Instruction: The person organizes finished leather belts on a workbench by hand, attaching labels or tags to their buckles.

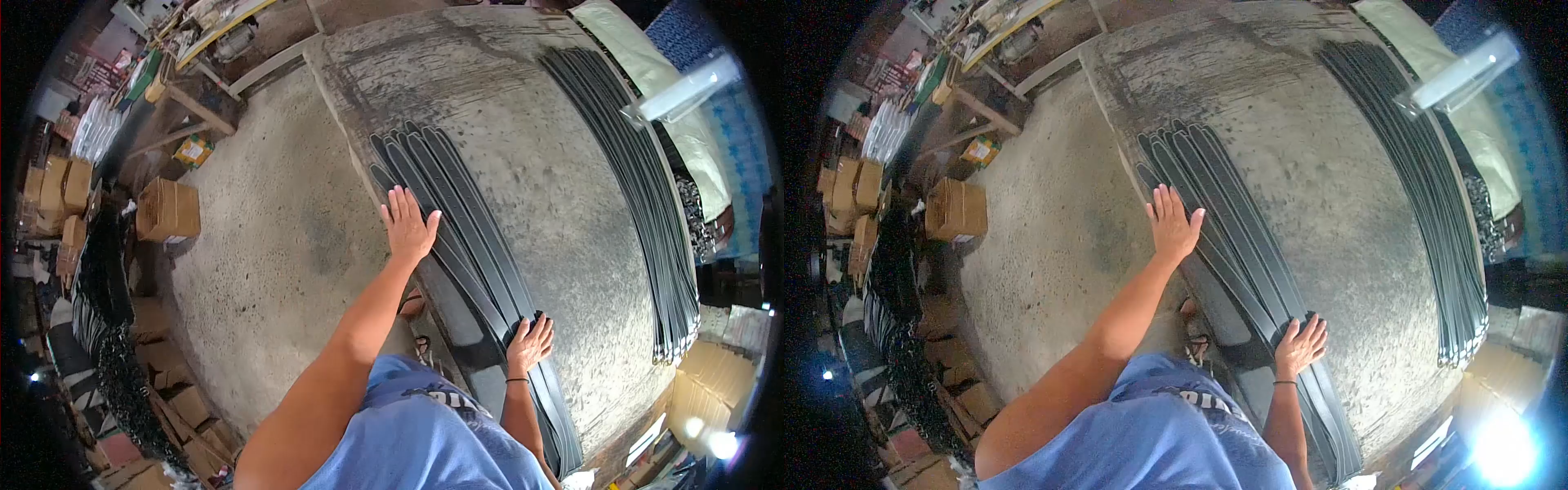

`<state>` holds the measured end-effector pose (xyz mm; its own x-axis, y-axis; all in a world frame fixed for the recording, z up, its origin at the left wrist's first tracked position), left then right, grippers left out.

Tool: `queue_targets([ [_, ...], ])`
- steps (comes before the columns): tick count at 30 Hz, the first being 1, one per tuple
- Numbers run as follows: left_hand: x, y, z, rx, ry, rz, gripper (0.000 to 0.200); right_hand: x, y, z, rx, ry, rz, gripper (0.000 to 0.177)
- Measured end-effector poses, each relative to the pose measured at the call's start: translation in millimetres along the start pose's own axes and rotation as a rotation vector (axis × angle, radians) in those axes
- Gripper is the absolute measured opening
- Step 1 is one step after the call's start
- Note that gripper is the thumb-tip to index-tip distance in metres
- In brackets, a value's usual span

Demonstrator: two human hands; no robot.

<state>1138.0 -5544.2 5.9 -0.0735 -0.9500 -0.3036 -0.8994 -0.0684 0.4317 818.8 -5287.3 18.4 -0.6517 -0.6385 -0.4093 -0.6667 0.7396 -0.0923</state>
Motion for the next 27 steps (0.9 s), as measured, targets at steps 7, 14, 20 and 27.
queue_targets([
  [7,-1,3,-3,0.100,0.123,-0.002,0.081,-3,-4,-2,0.020,-0.006,-0.005,0.064],
  [14,-3,5,-12,0.073,0.186,0.040,0.081,-7,-9,-12,0.019,0.098,-0.048,0.061],
  [20,6,0,-5,0.096,0.143,0.024,0.084,-1,-3,-2,0.008,0.156,-0.070,0.062],
  [27,9,0,-1,0.123,0.092,0.010,0.085,3,4,1,0.003,0.130,-0.017,0.065],
])
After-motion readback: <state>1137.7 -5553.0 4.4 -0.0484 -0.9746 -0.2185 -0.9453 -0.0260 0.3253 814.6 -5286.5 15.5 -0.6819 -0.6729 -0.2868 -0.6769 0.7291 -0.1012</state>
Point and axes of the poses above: each hand's wrist, its own x-axis towards the middle knuckle, its own z-axis out of the palm, y = z × x, the point moved 8 cm from there along x, towards the middle knuckle, and after that the axes turned 12 degrees about -y, right-handed, at the moved point
